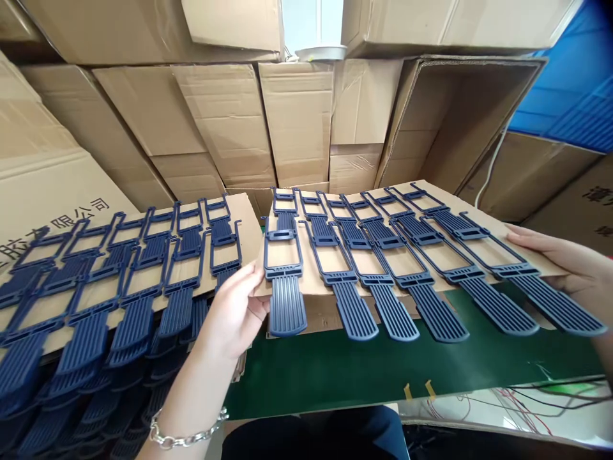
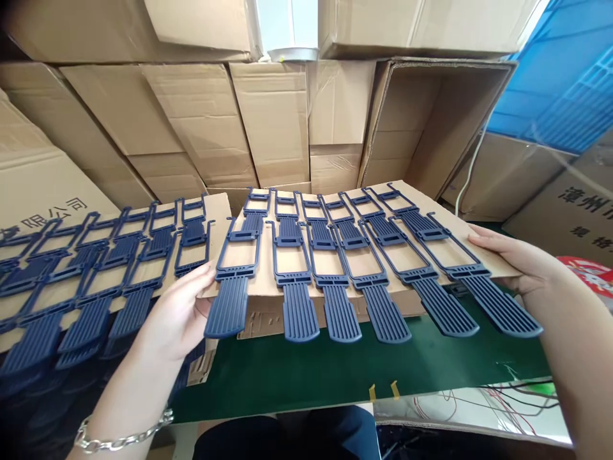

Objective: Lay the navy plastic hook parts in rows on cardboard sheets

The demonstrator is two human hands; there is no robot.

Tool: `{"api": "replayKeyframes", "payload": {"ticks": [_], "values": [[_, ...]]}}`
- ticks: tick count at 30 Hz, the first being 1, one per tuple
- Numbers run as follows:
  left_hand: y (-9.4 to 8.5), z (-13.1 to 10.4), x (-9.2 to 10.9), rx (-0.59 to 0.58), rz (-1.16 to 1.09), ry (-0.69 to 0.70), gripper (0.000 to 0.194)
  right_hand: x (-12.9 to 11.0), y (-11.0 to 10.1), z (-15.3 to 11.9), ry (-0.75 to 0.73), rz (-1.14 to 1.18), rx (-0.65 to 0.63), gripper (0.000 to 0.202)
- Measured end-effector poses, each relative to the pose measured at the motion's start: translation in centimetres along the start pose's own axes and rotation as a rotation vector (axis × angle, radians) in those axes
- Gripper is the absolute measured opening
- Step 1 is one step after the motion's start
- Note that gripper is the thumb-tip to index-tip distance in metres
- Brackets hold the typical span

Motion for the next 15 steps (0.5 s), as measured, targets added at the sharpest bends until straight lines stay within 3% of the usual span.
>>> {"api": "replayKeyframes", "payload": {"ticks": [7, 15], "values": [[-2.3, -0.9, 4.6, 0.167, 0.002, 0.084, 0.030, -4.6, 5.7, -1.7, -0.019, 0.061, -0.029, 0.046], [-7.8, -3.0, 10.1, 0.291, 0.097, 0.203, 0.028, -7.4, 14.2, -2.2, -0.090, 0.178, -0.266, 0.037]]}}
Point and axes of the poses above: each hand's wrist, its own z-axis towards the middle knuckle, its own y-axis out of the palm, x = y × z, the point moved 2 cm from there along z, towards the middle knuckle, and after that the axes turned 1 degree about -z, right-handed, at the moved point
